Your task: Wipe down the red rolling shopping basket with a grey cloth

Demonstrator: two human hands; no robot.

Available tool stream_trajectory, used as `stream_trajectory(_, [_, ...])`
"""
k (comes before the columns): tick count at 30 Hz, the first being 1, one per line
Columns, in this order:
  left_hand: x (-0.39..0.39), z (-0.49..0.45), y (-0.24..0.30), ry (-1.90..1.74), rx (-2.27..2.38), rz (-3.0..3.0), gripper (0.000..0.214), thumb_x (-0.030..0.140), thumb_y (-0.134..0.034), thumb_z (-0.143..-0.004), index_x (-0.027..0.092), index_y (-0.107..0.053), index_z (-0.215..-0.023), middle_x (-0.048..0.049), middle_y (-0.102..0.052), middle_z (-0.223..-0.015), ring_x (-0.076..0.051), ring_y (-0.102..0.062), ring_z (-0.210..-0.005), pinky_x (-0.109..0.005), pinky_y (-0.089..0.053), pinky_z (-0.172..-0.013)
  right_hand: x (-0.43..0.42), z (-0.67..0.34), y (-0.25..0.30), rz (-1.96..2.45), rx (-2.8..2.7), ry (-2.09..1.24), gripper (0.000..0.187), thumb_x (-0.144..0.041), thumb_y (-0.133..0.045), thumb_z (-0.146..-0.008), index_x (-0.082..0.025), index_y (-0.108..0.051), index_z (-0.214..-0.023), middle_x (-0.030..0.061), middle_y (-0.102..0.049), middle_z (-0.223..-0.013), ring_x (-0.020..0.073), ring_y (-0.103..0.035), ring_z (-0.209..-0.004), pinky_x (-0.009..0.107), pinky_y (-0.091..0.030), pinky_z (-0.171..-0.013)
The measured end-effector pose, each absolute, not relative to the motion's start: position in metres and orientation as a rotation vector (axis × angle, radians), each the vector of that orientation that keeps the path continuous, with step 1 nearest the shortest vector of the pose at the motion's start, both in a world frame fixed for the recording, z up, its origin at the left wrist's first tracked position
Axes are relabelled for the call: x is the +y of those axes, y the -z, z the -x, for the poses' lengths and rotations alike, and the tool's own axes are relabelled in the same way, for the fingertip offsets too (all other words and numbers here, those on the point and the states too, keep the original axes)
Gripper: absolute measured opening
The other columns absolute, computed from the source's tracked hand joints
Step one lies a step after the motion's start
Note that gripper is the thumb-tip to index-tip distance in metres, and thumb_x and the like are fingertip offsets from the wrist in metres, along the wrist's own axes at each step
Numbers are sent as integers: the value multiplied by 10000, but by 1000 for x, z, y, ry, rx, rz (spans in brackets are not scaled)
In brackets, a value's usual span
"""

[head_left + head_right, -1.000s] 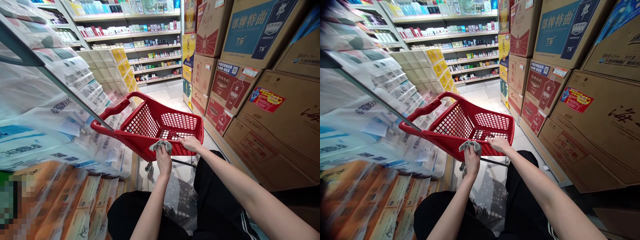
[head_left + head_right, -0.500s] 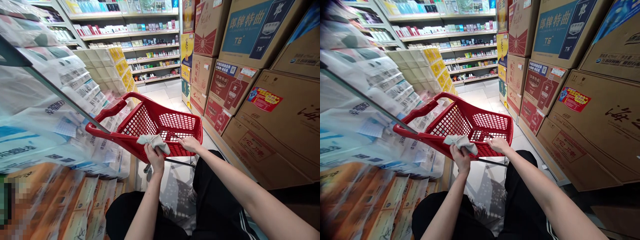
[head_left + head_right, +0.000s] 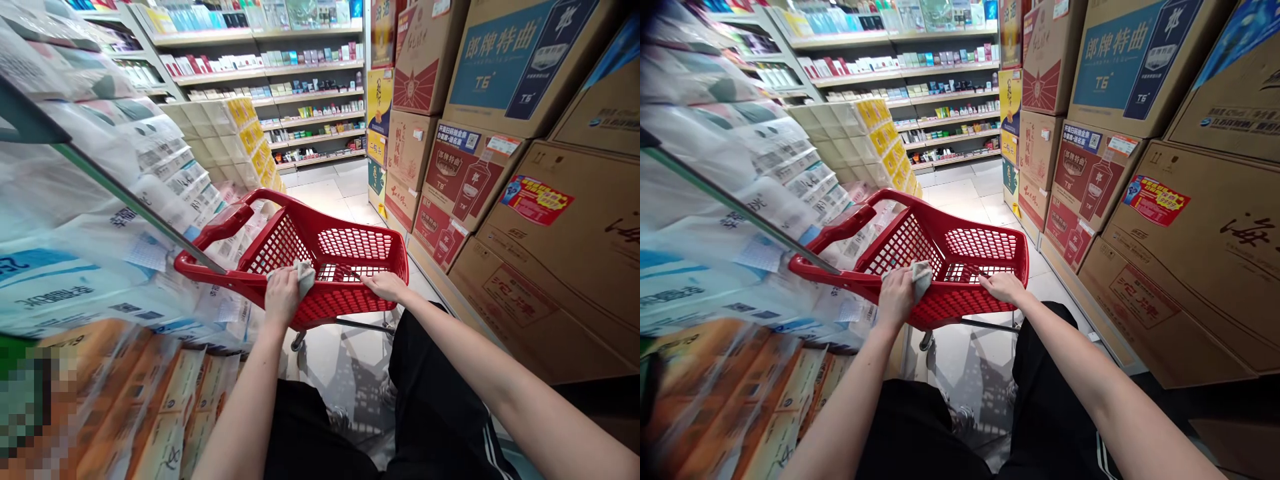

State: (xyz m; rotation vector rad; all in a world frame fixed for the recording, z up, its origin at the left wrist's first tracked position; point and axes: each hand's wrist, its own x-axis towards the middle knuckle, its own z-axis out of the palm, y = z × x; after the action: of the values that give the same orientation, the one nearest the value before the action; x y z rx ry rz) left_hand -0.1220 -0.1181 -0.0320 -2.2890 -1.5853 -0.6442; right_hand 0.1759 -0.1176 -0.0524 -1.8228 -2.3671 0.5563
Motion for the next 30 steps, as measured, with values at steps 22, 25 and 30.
stream_trajectory(22, [-98, 115, 9, 445, -1758, 2102, 246, 246, -388, -843, 114, -594, -813, -89, -614, -787, -193, -533, -770, -384, -362, -861, -101, -183, 55, 1825, -2103, -822, 812, -639, -6, -883, -195, -685, -910, 80, -662, -1065, 218, -597, -969, 285, -393, -812])
stream_trajectory(25, [-108, 48, 34, 521, -1728, 2293, 290, 270, -355, -865, 146, -612, -814, -112, -632, -845, -206, -555, -790, -367, -360, -807, -97, -185, 56, 1679, -1923, -1026, 879, -616, 78, -873, -207, -687, -1012, 65, -685, -1026, 198, -610, -949, 278, -410, -831])
stream_trajectory(30, [-125, -28, 54, 621, -1642, 2415, 239, 277, -408, -851, 160, -608, -909, -112, -630, -884, -230, -550, -872, -380, -335, -824, -88, -188, 60, 1501, -1510, -1226, 1014, -633, 202, -802, -133, -589, -1193, 127, -699, -953, 179, -653, -780, 267, -478, -714])
